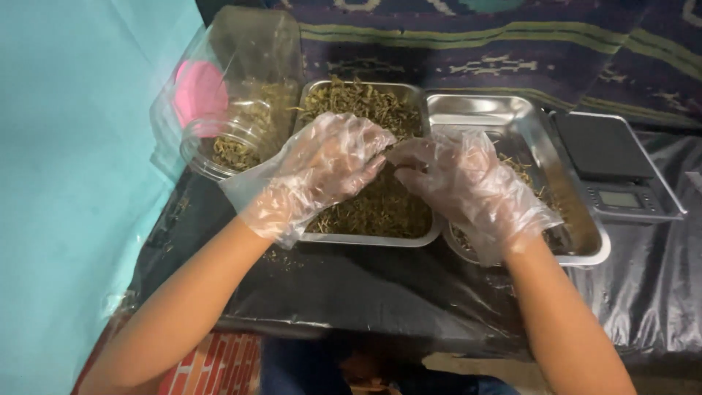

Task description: Sorting dried tea leaves by hand to remove stems and separate different grades of leaves into different trays.

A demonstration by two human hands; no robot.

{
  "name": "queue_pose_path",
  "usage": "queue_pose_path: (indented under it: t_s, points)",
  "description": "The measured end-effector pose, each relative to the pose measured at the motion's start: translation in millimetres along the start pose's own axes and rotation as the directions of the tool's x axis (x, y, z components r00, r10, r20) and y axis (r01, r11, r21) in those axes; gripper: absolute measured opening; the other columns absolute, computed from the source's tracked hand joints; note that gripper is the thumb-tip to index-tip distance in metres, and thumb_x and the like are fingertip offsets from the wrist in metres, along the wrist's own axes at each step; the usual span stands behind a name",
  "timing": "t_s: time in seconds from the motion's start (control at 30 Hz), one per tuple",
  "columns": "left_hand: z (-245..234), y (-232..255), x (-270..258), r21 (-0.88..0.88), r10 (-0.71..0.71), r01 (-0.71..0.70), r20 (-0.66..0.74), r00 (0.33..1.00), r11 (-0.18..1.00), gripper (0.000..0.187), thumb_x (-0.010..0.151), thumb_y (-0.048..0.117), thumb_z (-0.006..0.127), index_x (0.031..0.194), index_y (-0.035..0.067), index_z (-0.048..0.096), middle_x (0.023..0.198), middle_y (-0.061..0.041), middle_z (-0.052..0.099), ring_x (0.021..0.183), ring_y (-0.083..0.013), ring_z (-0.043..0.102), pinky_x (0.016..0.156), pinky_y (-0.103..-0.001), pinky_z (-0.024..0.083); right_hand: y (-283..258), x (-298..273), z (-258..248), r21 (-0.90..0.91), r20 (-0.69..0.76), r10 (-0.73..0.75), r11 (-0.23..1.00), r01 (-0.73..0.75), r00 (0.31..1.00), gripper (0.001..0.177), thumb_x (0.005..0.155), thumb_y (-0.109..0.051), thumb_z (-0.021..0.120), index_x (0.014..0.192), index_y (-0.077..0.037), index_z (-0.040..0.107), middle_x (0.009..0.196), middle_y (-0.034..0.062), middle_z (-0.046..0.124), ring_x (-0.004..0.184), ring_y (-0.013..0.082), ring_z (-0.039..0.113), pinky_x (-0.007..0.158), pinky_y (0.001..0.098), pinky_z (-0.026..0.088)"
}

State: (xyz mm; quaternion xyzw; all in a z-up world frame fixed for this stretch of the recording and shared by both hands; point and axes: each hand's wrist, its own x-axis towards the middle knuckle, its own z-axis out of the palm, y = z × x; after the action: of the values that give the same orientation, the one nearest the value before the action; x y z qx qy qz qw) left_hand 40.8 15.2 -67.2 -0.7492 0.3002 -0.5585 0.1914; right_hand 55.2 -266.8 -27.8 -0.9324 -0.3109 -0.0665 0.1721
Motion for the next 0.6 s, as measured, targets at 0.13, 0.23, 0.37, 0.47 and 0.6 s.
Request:
queue_pose_path:
  t_s: [0.13, 0.23, 0.37, 0.47, 0.6]
  points:
    - [11, 3, -25, 0.47, 0.138, -0.149, 0.059, 0.989, 0.87, 0.04, 0.125, 0.044, 0.058, 0.143, 0.009, 0.067, 0.142, -0.01, 0.063, 0.136, -0.0291, 0.065, 0.114, -0.043, 0.053, -22, 2, -2, 0.119, 0.03, 0.051, 0.991, -0.055, 0.998, 0.027, 0.104, -0.045, 0.087, 0.128, -0.032, 0.089, 0.118, 0.0012, 0.085, 0.112, 0.0211, 0.082, 0.091, 0.034, 0.07]
    - [22, 12, -34, 0.712, 0.211, -0.239, 0.13, 0.969, 0.66, 0.047, 0.127, 0.048, 0.055, 0.147, 0.007, 0.067, 0.148, -0.012, 0.064, 0.142, -0.03, 0.064, 0.123, -0.044, 0.048, -44, -3, -10, 0.178, 0.002, 0.063, 0.982, -0.063, 0.998, 0.021, 0.107, -0.03, 0.086, 0.123, -0.017, 0.09, 0.115, 0.0125, 0.086, 0.108, 0.0288, 0.084, 0.086, 0.0392, 0.073]
    - [28, 15, -39, 0.935, 0.265, -0.31, 0.259, 0.929, 0.172, 0.059, 0.13, 0.055, 0.051, 0.152, 0.003, 0.067, 0.157, -0.015, 0.065, 0.151, -0.0314, 0.062, 0.136, -0.046, 0.04, -49, -4, -17, 0.3, -0.108, 0.158, 0.947, -0.12, 0.982, 0.01, 0.107, -0.015, 0.084, 0.113, -0.011, 0.09, 0.111, 0.0147, 0.087, 0.102, 0.0312, 0.085, 0.077, 0.0449, 0.075]
    - [35, 15, -44, 0.935, 0.263, -0.303, 0.343, 0.902, -0.182, 0.066, 0.132, 0.059, 0.048, 0.156, 0.001, 0.067, 0.163, -0.017, 0.066, 0.157, -0.0323, 0.061, 0.144, -0.048, 0.035, -53, -4, -12, 0.503, -0.166, 0.266, 0.851, -0.151, 0.95, 0.008, 0.106, -0.013, 0.084, 0.111, -0.013, 0.089, 0.112, 0.0119, 0.087, 0.101, 0.0278, 0.086, 0.074, 0.0401, 0.074]
    - [27, 10, -44, 0.814, 0.221, -0.268, 0.429, 0.876, -0.516, 0.073, 0.134, 0.063, 0.045, 0.16, -0.002, 0.067, 0.169, -0.019, 0.067, 0.163, -0.0332, 0.06, 0.153, -0.049, 0.03, -54, -6, -17, 0.578, 0.047, 0.384, 0.742, -0.339, 0.922, 0.018, 0.107, -0.017, 0.077, 0.122, -0.018, 0.087, 0.128, 0.001, 0.091, 0.116, 0.014, 0.086, 0.104, 0.0275, 0.072]
